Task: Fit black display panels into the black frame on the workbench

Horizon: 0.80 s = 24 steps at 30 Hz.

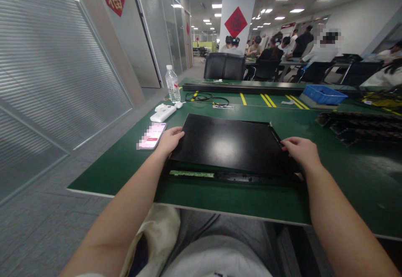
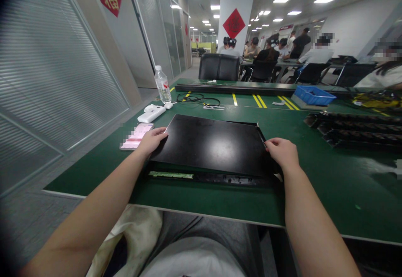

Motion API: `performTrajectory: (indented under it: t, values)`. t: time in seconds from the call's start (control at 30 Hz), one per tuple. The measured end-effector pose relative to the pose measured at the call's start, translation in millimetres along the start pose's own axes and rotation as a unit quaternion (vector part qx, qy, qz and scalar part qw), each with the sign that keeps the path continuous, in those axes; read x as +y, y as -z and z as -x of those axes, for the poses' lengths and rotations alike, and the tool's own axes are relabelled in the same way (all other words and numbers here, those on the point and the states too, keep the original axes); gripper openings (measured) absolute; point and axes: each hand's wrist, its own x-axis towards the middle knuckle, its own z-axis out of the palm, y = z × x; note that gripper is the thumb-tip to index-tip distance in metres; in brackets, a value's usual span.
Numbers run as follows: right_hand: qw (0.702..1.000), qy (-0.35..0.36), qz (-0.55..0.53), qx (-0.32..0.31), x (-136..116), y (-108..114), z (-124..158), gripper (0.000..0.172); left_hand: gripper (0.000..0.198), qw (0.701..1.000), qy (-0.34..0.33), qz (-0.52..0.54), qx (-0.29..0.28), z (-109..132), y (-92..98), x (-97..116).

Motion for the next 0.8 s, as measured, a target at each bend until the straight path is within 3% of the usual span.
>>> performTrajectory:
  t: [0.13, 0.3, 0.8]
  values:
    - [1.0, -0.007, 0.0, -0.004, -2, 1, 3, 0.021, 0.024, 0.998, 0.042, 0.045, 0.023, 5, -0.3, 9]
    - [1.0, 0.004, -0.014, 0.007, 1, -1, 1, 0.021, 0.03, 0.993, 0.071, 0.096, 0.008, 9, -2.0, 16]
    - [1.0, 0.006, -0.019, 0.014, 2, -2, 1, 0.025, 0.054, 0.983, 0.129, 0.13, -0.011, 12, -4.8, 18]
